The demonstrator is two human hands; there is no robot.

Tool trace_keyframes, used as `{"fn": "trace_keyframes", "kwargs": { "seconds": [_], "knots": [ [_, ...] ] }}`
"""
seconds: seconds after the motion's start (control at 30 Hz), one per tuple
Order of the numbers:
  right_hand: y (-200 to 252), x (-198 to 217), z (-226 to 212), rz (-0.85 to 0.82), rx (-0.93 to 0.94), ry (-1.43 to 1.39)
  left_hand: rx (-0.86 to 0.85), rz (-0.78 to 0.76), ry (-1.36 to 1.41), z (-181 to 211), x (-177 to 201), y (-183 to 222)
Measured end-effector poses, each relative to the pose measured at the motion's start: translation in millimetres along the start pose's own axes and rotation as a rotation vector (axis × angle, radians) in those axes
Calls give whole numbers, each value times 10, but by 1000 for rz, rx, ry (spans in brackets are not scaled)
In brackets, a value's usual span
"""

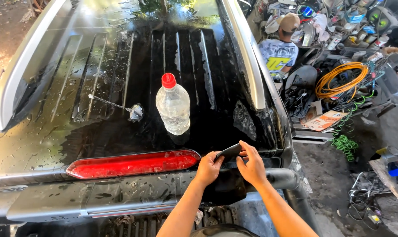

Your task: Sand and prepare the roof of a pickup truck using sandpaper and water.

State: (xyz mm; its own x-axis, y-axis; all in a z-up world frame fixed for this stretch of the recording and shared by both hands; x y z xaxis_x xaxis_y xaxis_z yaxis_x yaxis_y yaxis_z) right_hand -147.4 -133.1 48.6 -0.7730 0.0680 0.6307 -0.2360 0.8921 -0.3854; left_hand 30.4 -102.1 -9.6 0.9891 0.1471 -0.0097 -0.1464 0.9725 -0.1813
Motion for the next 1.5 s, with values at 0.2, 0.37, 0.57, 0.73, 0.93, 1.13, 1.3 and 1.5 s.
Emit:
{"fn": "trace_keyframes", "kwargs": {
  "seconds": [0.2,0.37,0.57,0.73,0.93,1.13,1.3,1.5],
  "knots": [
    [32,-38,101,-7,-50,-24,26,7,-13,-5,1,0],
    [50,-57,151,-15,-41,-27,11,21,-32,-27,6,-30],
    [47,-88,124,-13,-23,26,22,18,-30,-42,32,25],
    [37,-46,72,-5,-5,-25,63,-3,-24,-52,3,4],
    [45,-30,87,-8,-35,-21,64,8,7,-105,0,-2],
    [37,-25,82,-3,-26,-22,101,4,1,-115,-3,3],
    [36,-15,59,-6,-31,2,91,-4,33,-157,-21,-3],
    [31,-23,49,-24,-39,-1,119,7,43,-191,-17,-2]
  ]
}}
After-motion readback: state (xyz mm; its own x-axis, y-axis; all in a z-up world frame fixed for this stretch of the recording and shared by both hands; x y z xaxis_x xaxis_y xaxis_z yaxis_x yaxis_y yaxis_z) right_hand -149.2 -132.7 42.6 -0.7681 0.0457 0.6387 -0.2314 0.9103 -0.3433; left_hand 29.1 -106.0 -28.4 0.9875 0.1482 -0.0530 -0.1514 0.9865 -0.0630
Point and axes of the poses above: each hand's wrist, its own y-axis away from the middle knuckle, its own x-axis out of the back of the hand, z = x × y, the point moved 10 cm from there along -y, towards the middle knuckle, and after that the axes turned 10 degrees about y, right-handed, at the moved point
